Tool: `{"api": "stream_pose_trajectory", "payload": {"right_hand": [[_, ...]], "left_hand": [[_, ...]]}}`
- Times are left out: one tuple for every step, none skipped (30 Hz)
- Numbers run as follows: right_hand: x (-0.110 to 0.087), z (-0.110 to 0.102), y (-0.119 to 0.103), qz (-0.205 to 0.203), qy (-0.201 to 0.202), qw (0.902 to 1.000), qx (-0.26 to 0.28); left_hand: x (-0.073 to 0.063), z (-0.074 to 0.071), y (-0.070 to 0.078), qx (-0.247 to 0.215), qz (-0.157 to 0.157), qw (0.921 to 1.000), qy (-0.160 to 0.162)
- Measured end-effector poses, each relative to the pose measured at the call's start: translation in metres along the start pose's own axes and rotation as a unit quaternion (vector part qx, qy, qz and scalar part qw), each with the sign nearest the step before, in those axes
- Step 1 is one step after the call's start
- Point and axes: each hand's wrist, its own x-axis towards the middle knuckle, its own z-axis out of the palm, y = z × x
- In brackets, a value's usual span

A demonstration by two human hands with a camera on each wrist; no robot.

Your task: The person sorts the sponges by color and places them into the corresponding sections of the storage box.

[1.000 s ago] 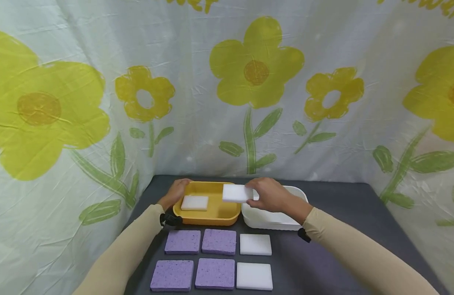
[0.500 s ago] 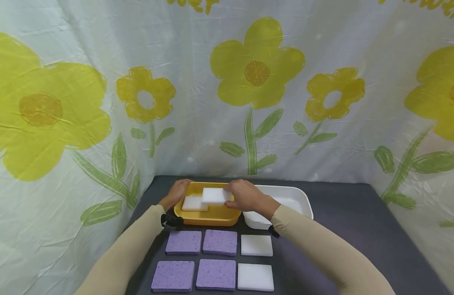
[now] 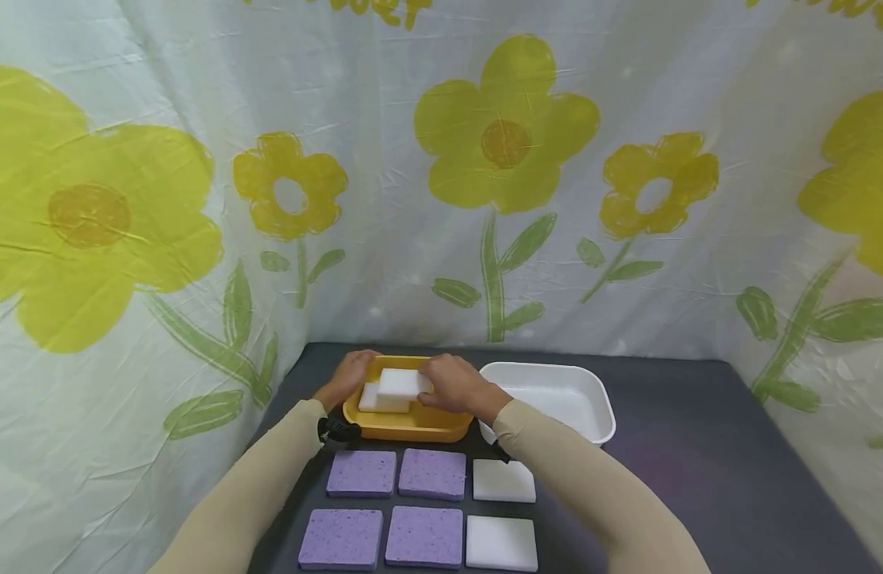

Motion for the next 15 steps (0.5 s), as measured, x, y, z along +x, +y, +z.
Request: {"api": "stream_pose_trajectory", "payload": {"right_hand": [[0.002,0.002,0.0,0.0,0.0,1.0,0.001],[0.004,0.004,0.0,0.001,-0.001,1.0,0.001],[0.006,0.006,0.0,0.001,-0.003,1.0,-0.001],[0.008,0.008,0.0,0.0,-0.004,1.0,-0.002],[0.01,0.01,-0.001,-0.002,-0.004,1.0,-0.002],[0.012,0.012,-0.001,-0.004,-0.005,1.0,-0.002],[0.014,0.014,-0.002,-0.002,-0.01,0.9999,-0.003],[0.016,0.015,-0.002,-0.003,-0.013,0.9999,-0.002],[0.017,0.017,-0.003,-0.002,-0.015,0.9999,0.001],[0.018,0.019,-0.003,-0.001,-0.018,0.9998,0.005],[0.02,0.02,-0.004,0.001,-0.022,0.9997,0.011],[0.021,0.021,-0.005,0.002,-0.024,0.9996,0.016],[0.021,0.023,-0.006,0.003,-0.024,0.9995,0.02],[0.022,0.025,-0.007,0.001,-0.022,0.9994,0.026],[0.023,0.028,-0.007,0.002,-0.021,0.9994,0.028]], "left_hand": [[0.0,0.0,0.0,-0.001,-0.001,1.0,-0.001],[0.0,0.0,0.0,-0.001,-0.002,1.0,0.0],[0.0,0.0,0.001,-0.001,-0.003,1.0,0.0],[-0.001,0.0,0.001,0.001,-0.003,1.0,0.0],[-0.001,0.001,0.001,0.001,-0.005,1.0,0.0],[-0.001,0.001,0.001,0.0,-0.008,1.0,0.0],[0.0,0.0,0.001,-0.001,-0.01,1.0,0.0],[0.0,0.0,0.001,-0.003,-0.011,0.9999,-0.001],[0.0,0.0,0.001,-0.005,-0.012,0.9999,-0.002],[0.0,0.0,0.001,-0.005,-0.012,0.9999,-0.001],[0.001,0.0,0.0,-0.005,-0.011,0.9999,0.0],[0.001,0.0,0.0,-0.004,-0.01,0.9999,0.001],[0.001,0.0,0.0,-0.004,-0.009,1.0,0.002],[0.0,0.001,0.0,-0.003,-0.008,1.0,0.003],[0.0,0.001,0.0,0.0,-0.009,0.9999,0.006]]}}
